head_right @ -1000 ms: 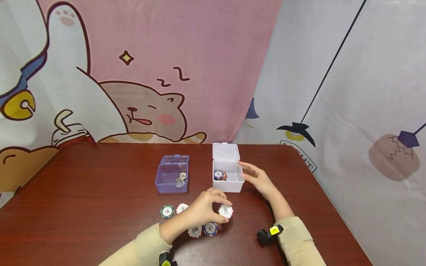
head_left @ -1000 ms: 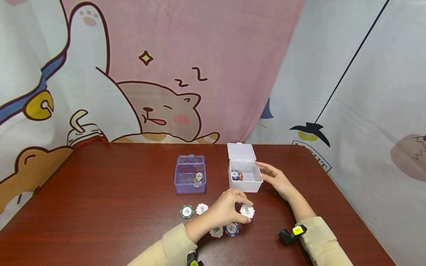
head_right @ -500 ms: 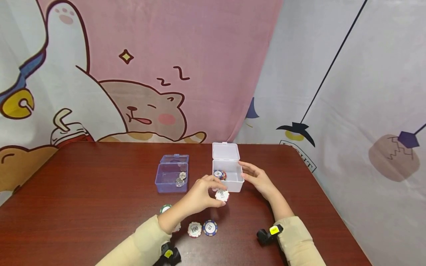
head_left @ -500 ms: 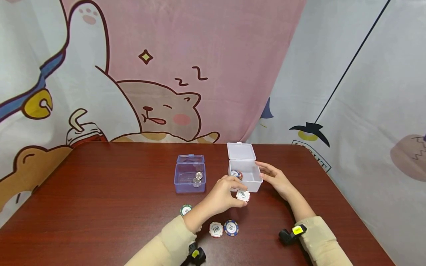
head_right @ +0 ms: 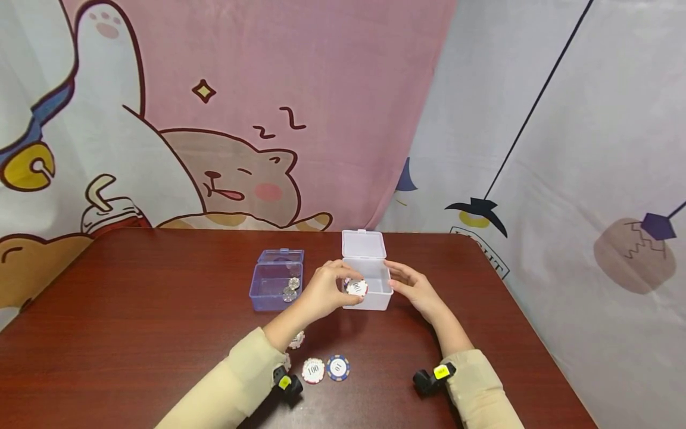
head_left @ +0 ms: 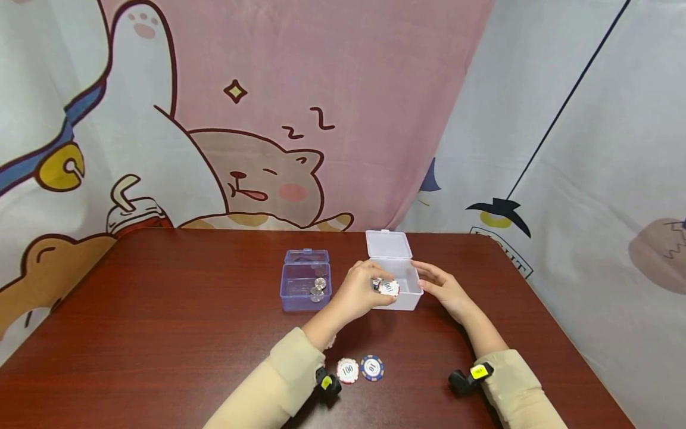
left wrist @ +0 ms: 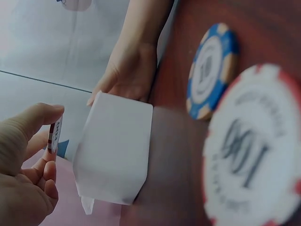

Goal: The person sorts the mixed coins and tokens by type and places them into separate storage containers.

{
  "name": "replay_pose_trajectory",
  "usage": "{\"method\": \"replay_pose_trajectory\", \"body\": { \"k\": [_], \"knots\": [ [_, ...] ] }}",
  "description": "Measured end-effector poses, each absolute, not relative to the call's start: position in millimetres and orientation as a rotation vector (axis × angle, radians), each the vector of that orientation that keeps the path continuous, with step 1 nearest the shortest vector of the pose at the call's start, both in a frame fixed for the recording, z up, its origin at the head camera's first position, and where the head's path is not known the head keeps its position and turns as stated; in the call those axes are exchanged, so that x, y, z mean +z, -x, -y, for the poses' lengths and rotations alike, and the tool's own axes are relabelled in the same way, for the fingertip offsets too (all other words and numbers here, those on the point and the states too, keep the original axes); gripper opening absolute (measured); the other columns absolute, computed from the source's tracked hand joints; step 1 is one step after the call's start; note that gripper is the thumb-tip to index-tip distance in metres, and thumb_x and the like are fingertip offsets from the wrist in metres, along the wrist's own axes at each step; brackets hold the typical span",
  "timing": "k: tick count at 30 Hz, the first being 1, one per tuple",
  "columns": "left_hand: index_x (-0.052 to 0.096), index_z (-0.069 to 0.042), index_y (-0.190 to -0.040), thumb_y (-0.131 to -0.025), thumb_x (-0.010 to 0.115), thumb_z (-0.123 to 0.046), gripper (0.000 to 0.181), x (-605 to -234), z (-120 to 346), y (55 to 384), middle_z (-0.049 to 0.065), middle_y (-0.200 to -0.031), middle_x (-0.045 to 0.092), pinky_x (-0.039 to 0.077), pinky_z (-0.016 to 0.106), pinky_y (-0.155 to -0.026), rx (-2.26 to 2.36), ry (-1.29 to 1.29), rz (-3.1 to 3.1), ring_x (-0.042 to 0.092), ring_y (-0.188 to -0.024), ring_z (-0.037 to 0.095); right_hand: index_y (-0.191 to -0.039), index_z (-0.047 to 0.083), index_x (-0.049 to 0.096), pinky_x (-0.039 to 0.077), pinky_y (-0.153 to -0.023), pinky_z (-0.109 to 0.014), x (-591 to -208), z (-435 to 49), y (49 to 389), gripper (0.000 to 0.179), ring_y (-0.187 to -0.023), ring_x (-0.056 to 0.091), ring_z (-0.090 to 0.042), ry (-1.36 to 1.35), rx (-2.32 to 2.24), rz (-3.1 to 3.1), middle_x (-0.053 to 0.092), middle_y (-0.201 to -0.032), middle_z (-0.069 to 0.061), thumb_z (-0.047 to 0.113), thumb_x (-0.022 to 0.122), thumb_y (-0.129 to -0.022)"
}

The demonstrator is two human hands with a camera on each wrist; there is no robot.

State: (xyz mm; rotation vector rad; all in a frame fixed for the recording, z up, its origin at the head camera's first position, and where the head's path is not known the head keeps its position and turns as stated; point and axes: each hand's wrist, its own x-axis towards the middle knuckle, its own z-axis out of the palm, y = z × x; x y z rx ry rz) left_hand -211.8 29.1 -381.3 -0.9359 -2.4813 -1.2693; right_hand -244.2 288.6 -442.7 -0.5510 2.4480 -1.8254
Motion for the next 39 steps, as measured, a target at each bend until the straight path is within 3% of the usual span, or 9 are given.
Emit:
{"method": "replay_pose_trajectory", "body": {
  "k": [6,13,28,35,39],
  "knots": [
    [0.075,-0.003,-0.102,-0.068,0.087,-0.013,0.038,-378,-33,224,0.006,-0.099,0.065,0.041,0.031,-0.082,-1.300,0.864,2.486,0.054,-0.093,0.023,-0.141,0.001,0.044,0.042,-0.090,-0.020,-443,-289,245,0.048,-0.119,0.049,-0.016,0.512,-1.795,-2.469,0.046,-0.138,-0.024,0.009,0.058,-0.096],
    [0.074,-0.003,-0.104,-0.067,0.086,-0.014,0.040,-382,-37,235,0.007,-0.099,0.064,0.041,0.030,-0.081,-1.298,0.798,2.505,0.052,-0.093,0.023,-0.140,-0.005,0.041,0.041,-0.089,-0.018,-441,-288,247,0.047,-0.124,0.044,-0.030,0.524,-1.784,-2.469,0.043,-0.140,-0.027,0.001,0.054,-0.096],
    [0.075,-0.004,-0.102,-0.066,0.087,-0.013,0.039,-400,-42,252,0.005,-0.099,0.064,0.040,0.030,-0.083,-1.271,0.664,2.500,0.050,-0.095,0.021,-0.141,0.000,0.044,0.041,-0.090,-0.019,-442,-289,246,0.048,-0.122,0.046,-0.023,0.517,-1.806,-2.455,0.045,-0.139,-0.023,0.009,0.058,-0.096],
    [0.076,-0.007,-0.102,-0.065,0.088,-0.017,0.040,-406,-42,255,0.002,-0.100,0.063,0.037,0.038,-0.086,-1.233,0.613,2.516,0.050,-0.097,0.019,-0.140,-0.005,0.042,0.042,-0.088,-0.018,-431,-283,240,0.047,-0.125,0.040,-0.040,0.501,-1.809,-2.442,0.043,-0.139,-0.027,0.002,0.055,-0.095],
    [0.075,-0.007,-0.103,-0.066,0.087,-0.017,0.040,-407,-43,255,0.002,-0.101,0.063,0.036,0.040,-0.087,-1.244,0.601,2.519,0.050,-0.098,0.019,-0.140,-0.007,0.041,0.042,-0.087,-0.018,-419,-277,232,0.047,-0.126,0.039,-0.043,0.499,-1.791,-2.448,0.042,-0.139,-0.029,0.001,0.055,-0.095]
  ]
}}
